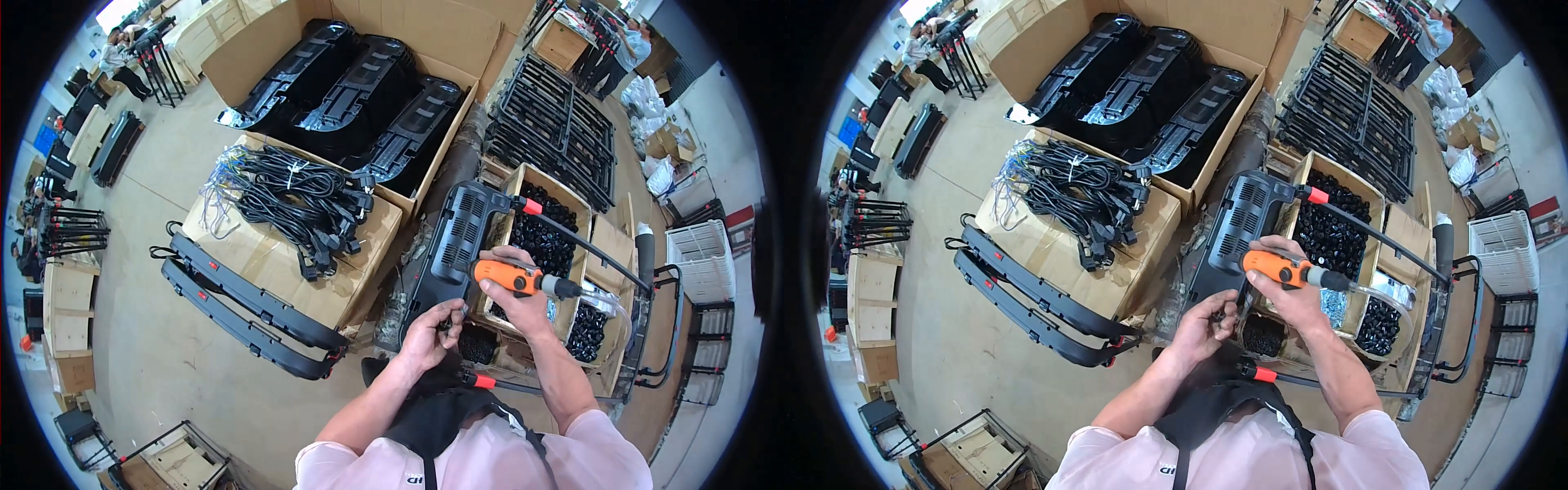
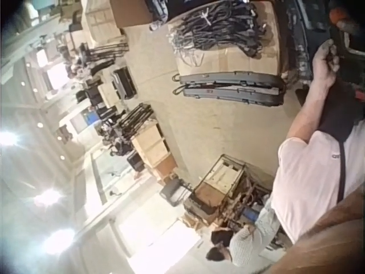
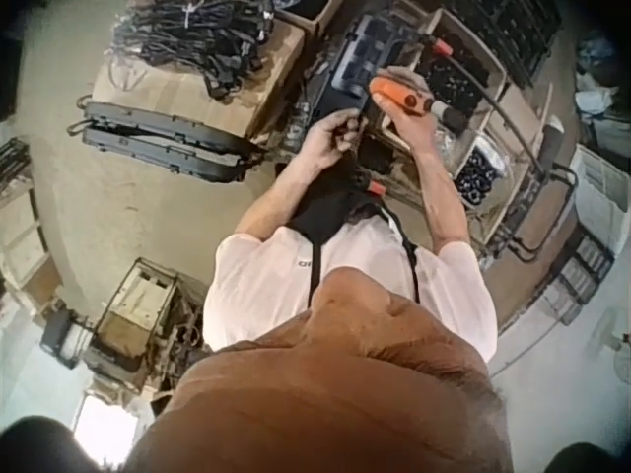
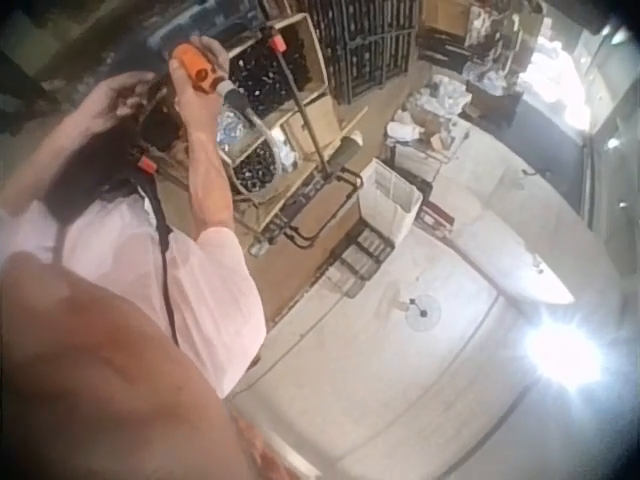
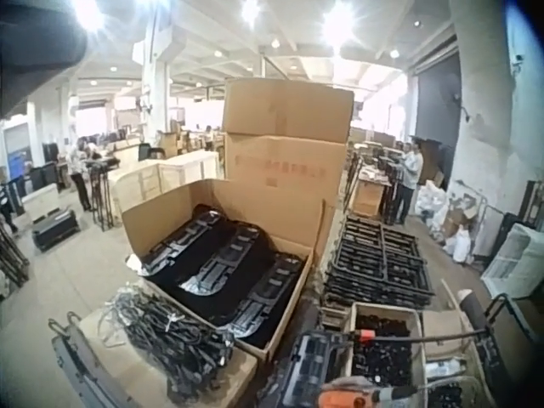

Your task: The recorder is assembling a power tool, specifically connecting wiring and using an electric screwdriver to fasten screws into the housing.

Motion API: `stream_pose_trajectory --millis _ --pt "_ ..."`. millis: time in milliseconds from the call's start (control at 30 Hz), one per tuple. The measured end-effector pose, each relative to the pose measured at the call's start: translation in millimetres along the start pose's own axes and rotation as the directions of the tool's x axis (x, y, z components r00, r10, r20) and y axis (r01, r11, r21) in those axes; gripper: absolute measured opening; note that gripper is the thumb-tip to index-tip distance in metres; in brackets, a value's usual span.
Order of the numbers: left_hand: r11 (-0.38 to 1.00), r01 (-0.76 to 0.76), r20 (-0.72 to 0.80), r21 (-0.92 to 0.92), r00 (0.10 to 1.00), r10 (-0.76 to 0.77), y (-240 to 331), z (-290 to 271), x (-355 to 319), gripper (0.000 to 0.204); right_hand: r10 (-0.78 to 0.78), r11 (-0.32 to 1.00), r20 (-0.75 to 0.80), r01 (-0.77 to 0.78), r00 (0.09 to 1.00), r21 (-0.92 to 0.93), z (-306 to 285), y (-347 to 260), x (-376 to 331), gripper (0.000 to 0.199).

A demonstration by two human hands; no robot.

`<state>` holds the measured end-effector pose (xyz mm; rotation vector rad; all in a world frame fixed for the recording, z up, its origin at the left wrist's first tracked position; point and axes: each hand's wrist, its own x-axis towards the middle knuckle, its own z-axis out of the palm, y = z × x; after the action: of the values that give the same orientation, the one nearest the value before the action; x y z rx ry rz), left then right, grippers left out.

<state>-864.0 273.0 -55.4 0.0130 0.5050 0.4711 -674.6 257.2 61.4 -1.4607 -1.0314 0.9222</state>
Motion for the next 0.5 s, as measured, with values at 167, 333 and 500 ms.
stream_pose_trajectory --millis 167,333,500 --pt "0.994 -0.070 -0.039 0.084 0.997 0.073 21 -13 5 0.034 0.087 0.992 0.069 -0.080 0.994 -0.094 20 12 32 0.057" --pt "0.982 -0.037 -0.078 0.183 0.996 0.052 14 -22 4 0.034 0.100 0.990 0.094 -0.090 0.991 -0.105 33 17 48 0.053" --pt "0.981 -0.004 -0.077 0.192 0.997 0.019 5 -28 6 0.032 0.151 0.961 0.136 -0.113 0.979 -0.253 38 21 64 0.050"
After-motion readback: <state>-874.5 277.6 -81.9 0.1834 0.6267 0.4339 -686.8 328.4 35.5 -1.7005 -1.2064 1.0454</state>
